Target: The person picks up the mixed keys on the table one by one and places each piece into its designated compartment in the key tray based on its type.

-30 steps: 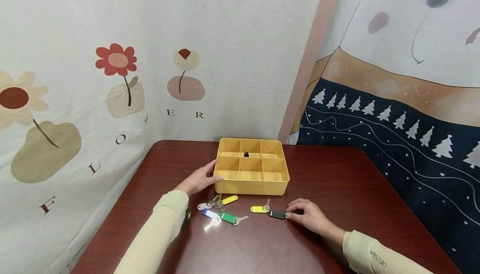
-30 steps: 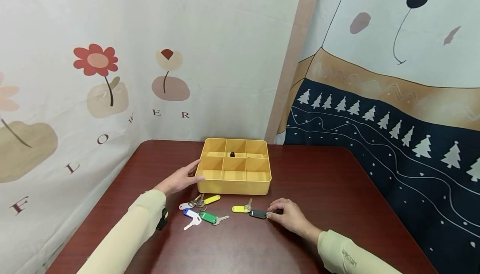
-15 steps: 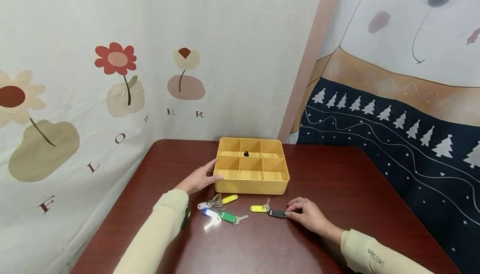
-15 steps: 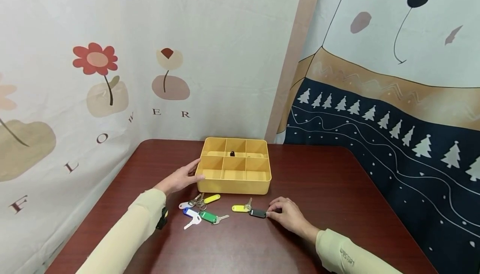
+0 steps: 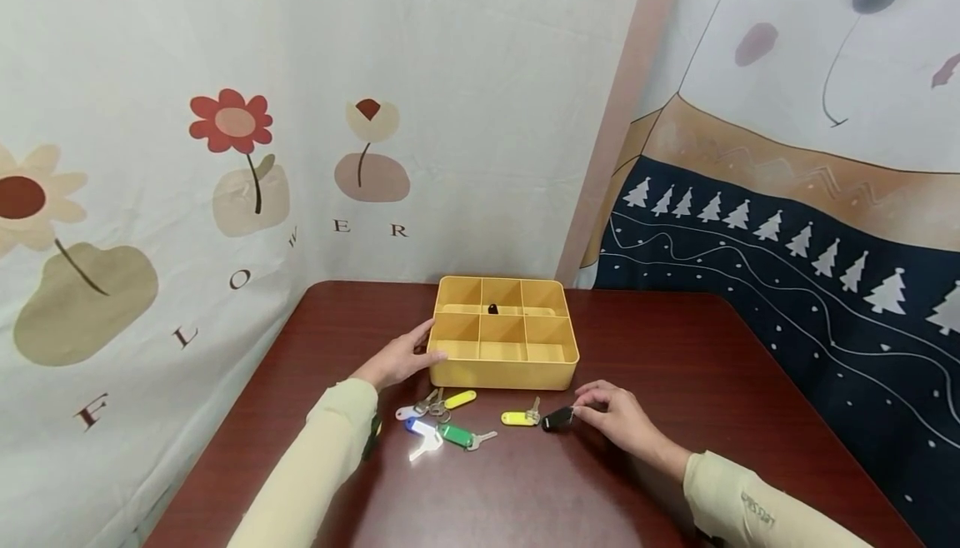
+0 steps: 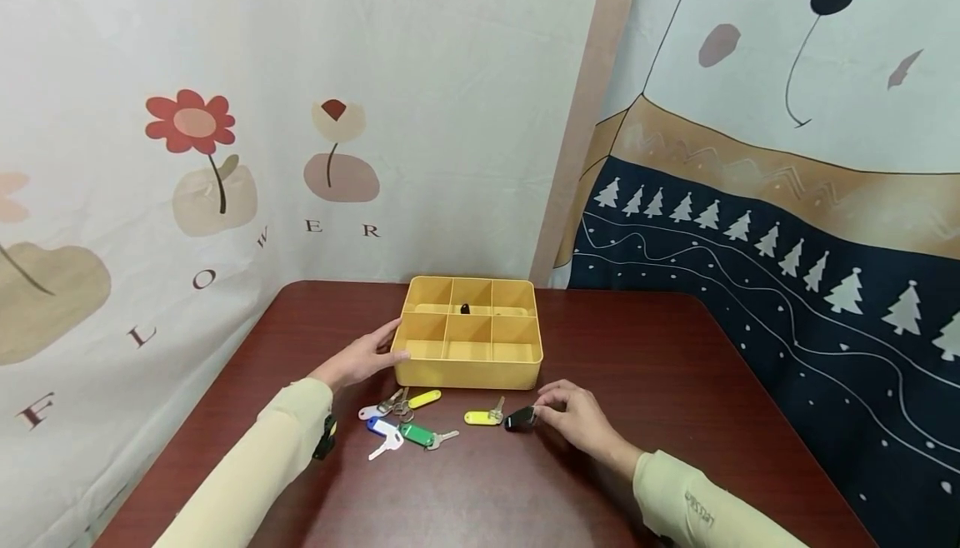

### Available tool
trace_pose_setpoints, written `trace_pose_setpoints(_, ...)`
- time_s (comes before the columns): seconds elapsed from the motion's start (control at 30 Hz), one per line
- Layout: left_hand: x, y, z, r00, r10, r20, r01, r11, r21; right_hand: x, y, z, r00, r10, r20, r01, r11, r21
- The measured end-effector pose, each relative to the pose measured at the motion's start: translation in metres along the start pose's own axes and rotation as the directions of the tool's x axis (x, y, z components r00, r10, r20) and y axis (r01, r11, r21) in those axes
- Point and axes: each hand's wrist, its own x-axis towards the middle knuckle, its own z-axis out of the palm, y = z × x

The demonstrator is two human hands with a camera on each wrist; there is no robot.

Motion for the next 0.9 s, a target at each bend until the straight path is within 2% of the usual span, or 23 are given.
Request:
trace_pose_setpoints(0.13,-0.001,0.001,0.000,1.000,-0.011,-0.002,0.011,1.000,-0.006,0.006,-0.005,-0.003,1.000,0.018,-0.021,-0.017,0.999,0.043)
trace_pose_setpoints(0.47,0.002,0.000,0.000,1.000,0.015,0.000,-0.015,1.000,-0.009,0.014,-0.019,-0.012,0.995,0.064,-0.073,-0.054,0.990,0.132)
trace_pose_setpoints(0.77,0.000,0.001,-0.001,1.000,0.010,-0.008,-0.010,1.000,0.011,0.020,-0.069,-0.027,0.989,0.115,-0.090,-0.096,0.976,0.193)
trace_pose_setpoints(0.9,0.000,0.001,-0.001,1.000,0.000,-0.007,0.000,1.000,0.013,0.030,-0.060,-0.025,0.985,0.131,-0.111,-0.106,0.972,0.208)
